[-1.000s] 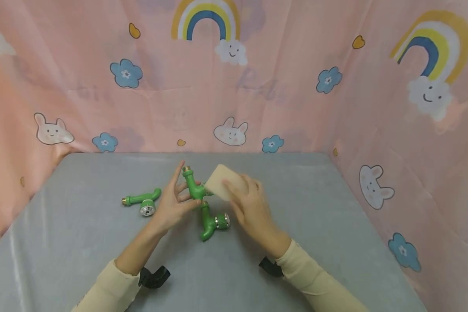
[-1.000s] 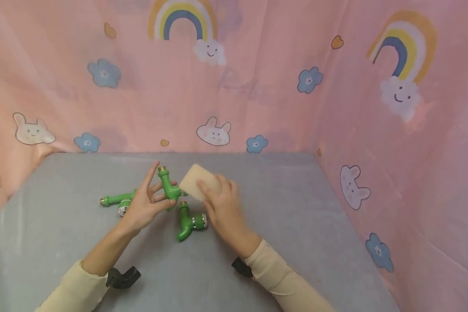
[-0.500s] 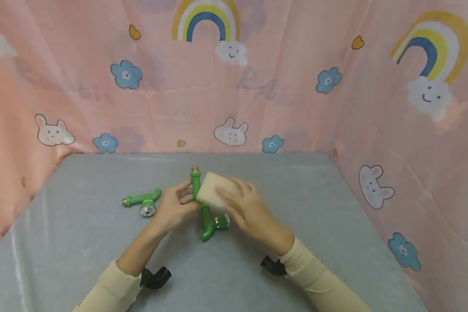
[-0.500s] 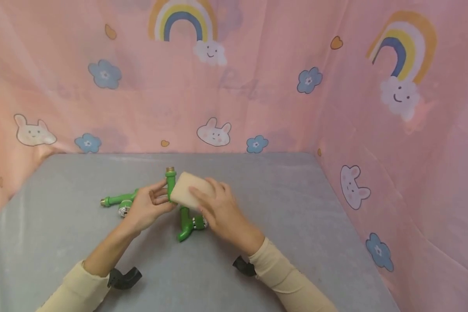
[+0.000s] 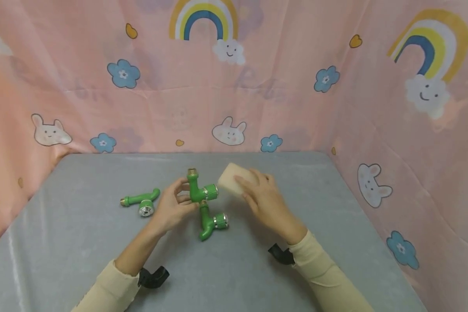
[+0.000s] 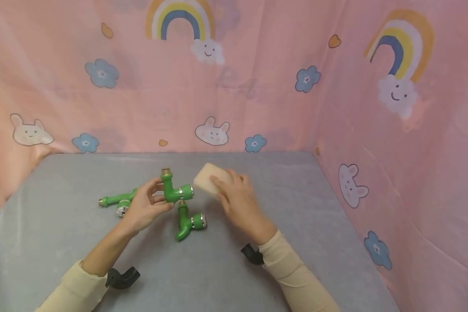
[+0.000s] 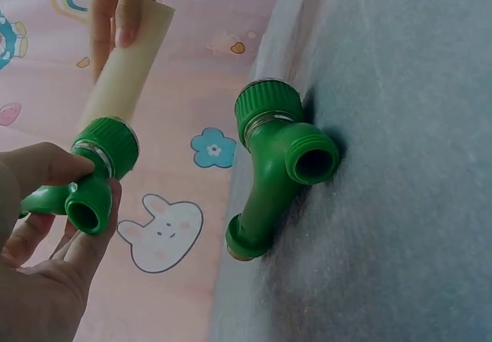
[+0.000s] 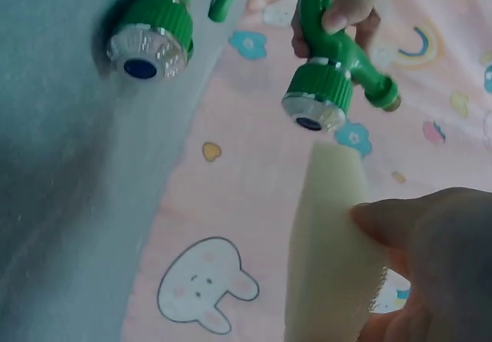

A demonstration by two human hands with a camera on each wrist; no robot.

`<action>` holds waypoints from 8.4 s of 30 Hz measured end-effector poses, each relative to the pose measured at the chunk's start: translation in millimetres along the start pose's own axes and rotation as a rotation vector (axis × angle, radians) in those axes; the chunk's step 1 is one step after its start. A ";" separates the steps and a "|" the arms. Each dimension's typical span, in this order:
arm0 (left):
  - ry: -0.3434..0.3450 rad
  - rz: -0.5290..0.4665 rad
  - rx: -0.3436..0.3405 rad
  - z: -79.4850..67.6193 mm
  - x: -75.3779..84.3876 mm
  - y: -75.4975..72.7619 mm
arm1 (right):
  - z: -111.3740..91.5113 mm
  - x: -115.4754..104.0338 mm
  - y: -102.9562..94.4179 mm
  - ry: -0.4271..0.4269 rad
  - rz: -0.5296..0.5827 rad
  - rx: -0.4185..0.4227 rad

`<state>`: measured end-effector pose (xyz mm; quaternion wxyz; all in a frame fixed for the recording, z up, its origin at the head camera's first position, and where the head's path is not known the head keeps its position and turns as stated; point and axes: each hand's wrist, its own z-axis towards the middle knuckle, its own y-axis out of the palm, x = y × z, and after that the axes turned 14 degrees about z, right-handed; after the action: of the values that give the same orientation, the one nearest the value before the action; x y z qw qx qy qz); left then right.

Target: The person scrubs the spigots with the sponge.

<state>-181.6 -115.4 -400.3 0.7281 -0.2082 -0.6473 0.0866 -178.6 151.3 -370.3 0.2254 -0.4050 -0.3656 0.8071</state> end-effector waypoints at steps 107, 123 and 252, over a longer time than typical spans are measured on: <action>0.142 0.218 0.014 -4.1 1.1 6.8 | 1.9 -14.3 2.7 -0.014 0.210 0.043; 0.069 0.174 0.095 0.4 0.3 -1.6 | 3.9 2.1 -0.7 0.050 0.225 0.051; -0.053 -0.185 0.129 -2.1 9.9 -7.8 | -3.4 -9.7 11.6 -0.084 0.083 -0.008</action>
<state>-179.2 -118.8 -388.2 0.7275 -0.0982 -0.6758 0.0660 -171.0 139.0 -375.9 0.1747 -0.3866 -0.3606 0.8307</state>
